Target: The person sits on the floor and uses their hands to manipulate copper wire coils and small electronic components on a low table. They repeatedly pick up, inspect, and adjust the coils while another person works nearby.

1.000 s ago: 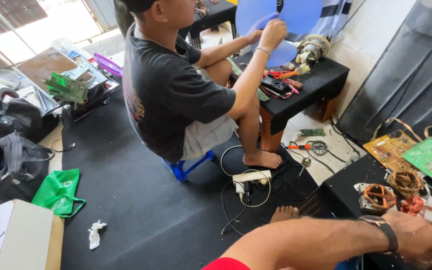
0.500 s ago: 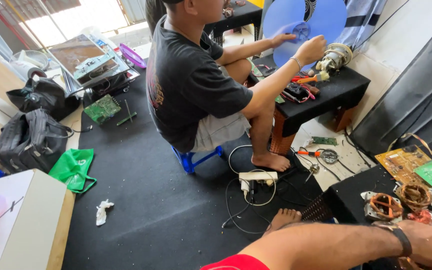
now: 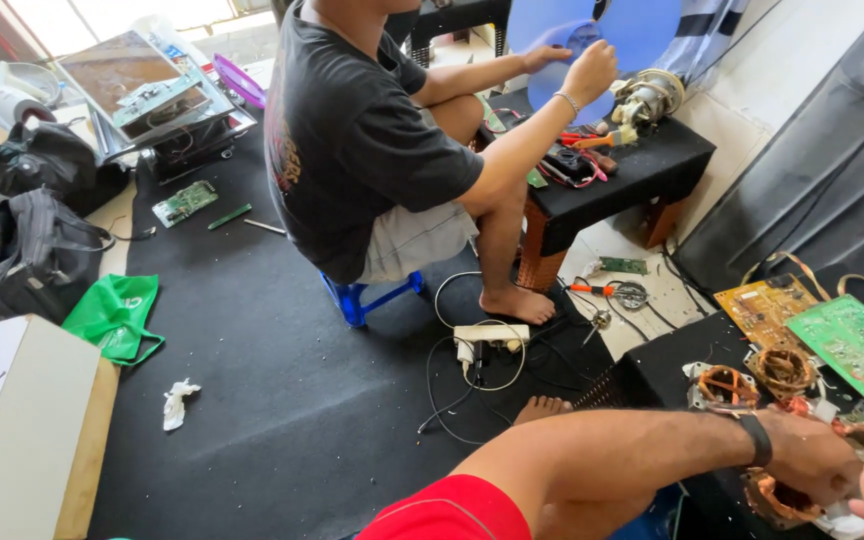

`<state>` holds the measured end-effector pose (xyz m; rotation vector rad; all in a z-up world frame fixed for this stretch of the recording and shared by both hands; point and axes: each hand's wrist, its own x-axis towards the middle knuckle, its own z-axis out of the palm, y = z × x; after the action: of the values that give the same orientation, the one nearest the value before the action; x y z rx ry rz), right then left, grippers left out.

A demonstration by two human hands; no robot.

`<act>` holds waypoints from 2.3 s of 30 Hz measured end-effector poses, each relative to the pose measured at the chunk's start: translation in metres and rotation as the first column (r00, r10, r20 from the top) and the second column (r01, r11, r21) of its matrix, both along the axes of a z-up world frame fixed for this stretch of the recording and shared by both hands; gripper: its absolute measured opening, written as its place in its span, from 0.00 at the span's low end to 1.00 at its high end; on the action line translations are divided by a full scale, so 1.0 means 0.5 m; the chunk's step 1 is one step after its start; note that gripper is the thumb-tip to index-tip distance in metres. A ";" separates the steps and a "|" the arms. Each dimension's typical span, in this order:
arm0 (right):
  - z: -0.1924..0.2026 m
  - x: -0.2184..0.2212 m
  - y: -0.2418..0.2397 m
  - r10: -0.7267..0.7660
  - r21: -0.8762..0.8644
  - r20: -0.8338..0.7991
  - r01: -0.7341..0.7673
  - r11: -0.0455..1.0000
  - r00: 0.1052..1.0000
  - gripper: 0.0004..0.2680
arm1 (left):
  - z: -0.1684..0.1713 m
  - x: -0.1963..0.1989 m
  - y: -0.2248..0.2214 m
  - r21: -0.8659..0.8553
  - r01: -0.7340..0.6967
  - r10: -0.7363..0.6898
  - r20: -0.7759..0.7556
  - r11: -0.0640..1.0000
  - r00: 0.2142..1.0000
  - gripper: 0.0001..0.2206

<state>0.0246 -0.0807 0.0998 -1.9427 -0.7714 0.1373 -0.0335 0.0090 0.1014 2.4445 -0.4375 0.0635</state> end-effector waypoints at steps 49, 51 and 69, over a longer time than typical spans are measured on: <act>0.368 -0.293 -0.219 -0.432 -0.620 0.069 0.377 0.688 0.899 0.12 | 0.158 -0.195 0.013 0.156 -0.206 0.233 -0.182 0.966 0.955 0.08; 0.374 -0.302 -0.211 -0.397 -0.604 0.068 0.354 0.714 0.915 0.11 | 0.164 -0.202 0.013 0.145 -0.205 0.230 -0.186 0.968 0.955 0.08; 0.388 -0.333 -0.186 -0.377 -0.693 -0.304 0.069 0.718 0.875 0.13 | 0.141 -0.197 0.034 0.133 -0.111 0.130 -0.145 0.985 0.981 0.10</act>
<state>-0.1422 -0.1736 0.2938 -2.5374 -0.1616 0.7576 -0.1319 0.0262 0.1718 2.5743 -0.2311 -0.1025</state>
